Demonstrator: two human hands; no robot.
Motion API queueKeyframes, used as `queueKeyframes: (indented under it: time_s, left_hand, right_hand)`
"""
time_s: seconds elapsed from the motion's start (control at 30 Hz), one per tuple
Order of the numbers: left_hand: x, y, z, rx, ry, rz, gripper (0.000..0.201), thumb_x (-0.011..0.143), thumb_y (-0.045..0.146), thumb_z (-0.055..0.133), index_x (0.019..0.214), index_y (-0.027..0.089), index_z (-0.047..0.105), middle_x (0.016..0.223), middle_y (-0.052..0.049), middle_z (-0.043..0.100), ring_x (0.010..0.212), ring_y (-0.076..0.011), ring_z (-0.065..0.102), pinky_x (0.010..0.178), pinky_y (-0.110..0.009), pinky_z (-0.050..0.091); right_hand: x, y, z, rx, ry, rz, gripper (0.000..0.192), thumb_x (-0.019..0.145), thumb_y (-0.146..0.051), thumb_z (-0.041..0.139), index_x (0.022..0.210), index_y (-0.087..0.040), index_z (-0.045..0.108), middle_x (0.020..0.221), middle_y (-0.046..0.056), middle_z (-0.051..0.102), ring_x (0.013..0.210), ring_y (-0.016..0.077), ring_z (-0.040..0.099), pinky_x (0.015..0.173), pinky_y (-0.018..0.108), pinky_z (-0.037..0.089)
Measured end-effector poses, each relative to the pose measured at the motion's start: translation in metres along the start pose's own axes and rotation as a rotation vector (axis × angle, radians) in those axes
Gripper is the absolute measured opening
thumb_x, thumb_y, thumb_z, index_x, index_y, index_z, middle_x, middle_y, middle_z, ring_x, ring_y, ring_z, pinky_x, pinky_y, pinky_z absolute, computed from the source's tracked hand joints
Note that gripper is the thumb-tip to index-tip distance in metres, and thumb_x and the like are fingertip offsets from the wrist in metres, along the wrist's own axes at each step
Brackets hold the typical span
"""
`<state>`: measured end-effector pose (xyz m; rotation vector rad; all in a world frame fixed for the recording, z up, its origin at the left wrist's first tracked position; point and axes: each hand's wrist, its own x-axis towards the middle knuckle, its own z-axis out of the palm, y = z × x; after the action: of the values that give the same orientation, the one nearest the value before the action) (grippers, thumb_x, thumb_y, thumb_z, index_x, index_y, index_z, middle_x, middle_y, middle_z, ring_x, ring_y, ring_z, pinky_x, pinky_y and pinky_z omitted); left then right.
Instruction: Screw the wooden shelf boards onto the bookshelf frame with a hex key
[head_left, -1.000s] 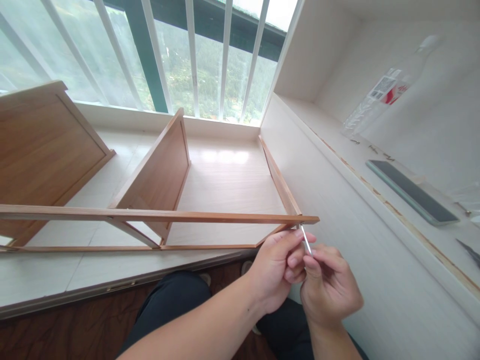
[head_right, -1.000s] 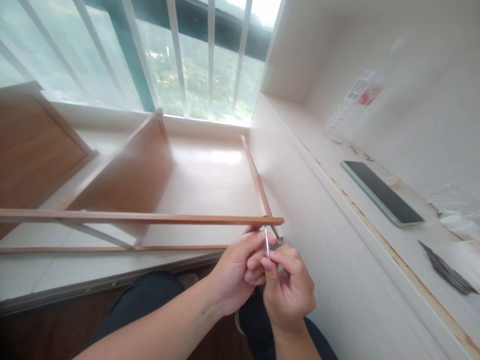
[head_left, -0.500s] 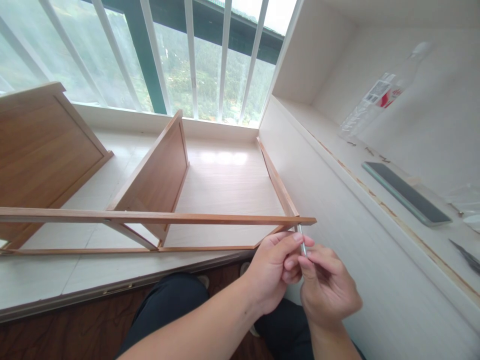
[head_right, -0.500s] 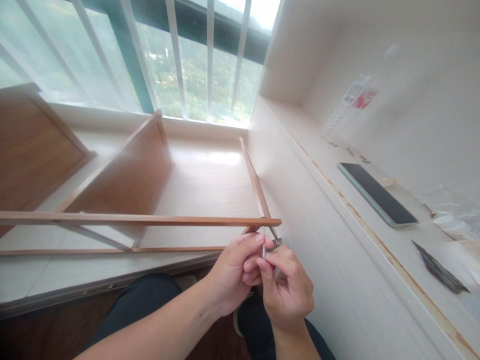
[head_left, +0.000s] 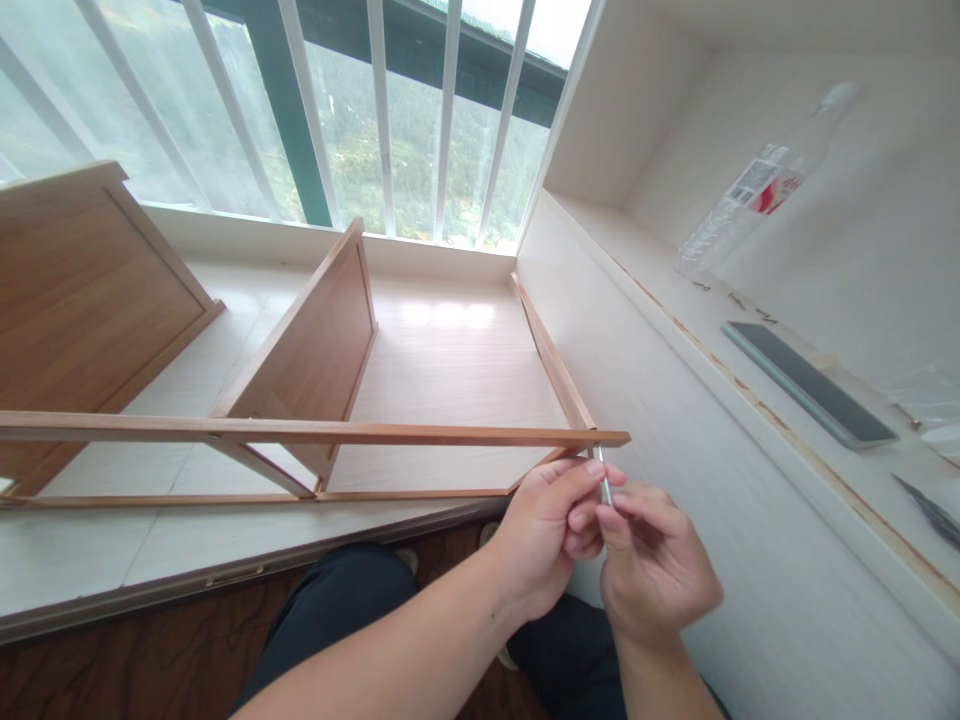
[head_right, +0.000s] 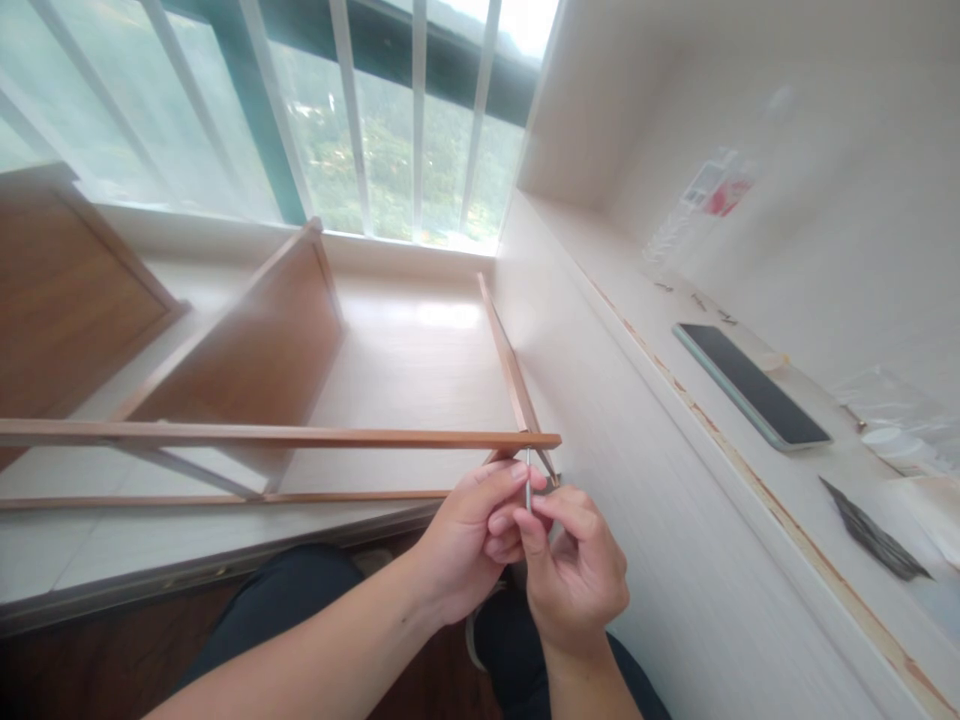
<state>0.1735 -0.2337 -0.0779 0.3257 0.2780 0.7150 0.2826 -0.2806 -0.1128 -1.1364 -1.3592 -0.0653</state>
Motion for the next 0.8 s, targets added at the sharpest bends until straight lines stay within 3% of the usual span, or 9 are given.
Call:
queueKeyframes:
  time_s: [0.17,0.43,0.8]
  left_hand:
    - [0.002,-0.001,-0.002,0.008,-0.003,0.010,0.029,0.081,0.040,0.075,0.086,0.012,0.068,0.044,0.010,0.035,0.038,-0.0028,0.025,0.043,-0.020,0.014]
    - [0.003,-0.002,-0.002,0.029,0.007,0.021,0.031,0.081,0.042,0.075,0.087,0.012,0.069,0.044,0.010,0.034,0.039,-0.0026,0.023,0.044,-0.021,0.013]
    - [0.003,-0.003,-0.002,0.044,0.004,0.032,0.029,0.084,0.039,0.073,0.087,0.011,0.070,0.046,0.010,0.033,0.040,-0.0027,0.024,0.044,-0.020,0.014]
  right_hand:
    - [0.003,-0.001,0.002,0.099,0.067,0.042,0.014,0.081,-0.012,0.076,0.089,-0.018,0.066,0.076,0.001,0.065,0.065,0.0168,0.064,0.058,0.033,0.053]
    - [0.003,-0.009,0.007,0.062,0.056,0.073,0.007,0.086,-0.018,0.072,0.085,-0.019,0.065,0.070,0.001,0.069,0.058,0.0159,0.065,0.053,0.031,0.056]
    - [0.000,-0.011,0.010,0.205,0.058,0.205,0.011,0.087,-0.017,0.071,0.078,-0.017,0.064,0.072,0.003,0.071,0.055,0.0157,0.066,0.044,0.025,0.050]
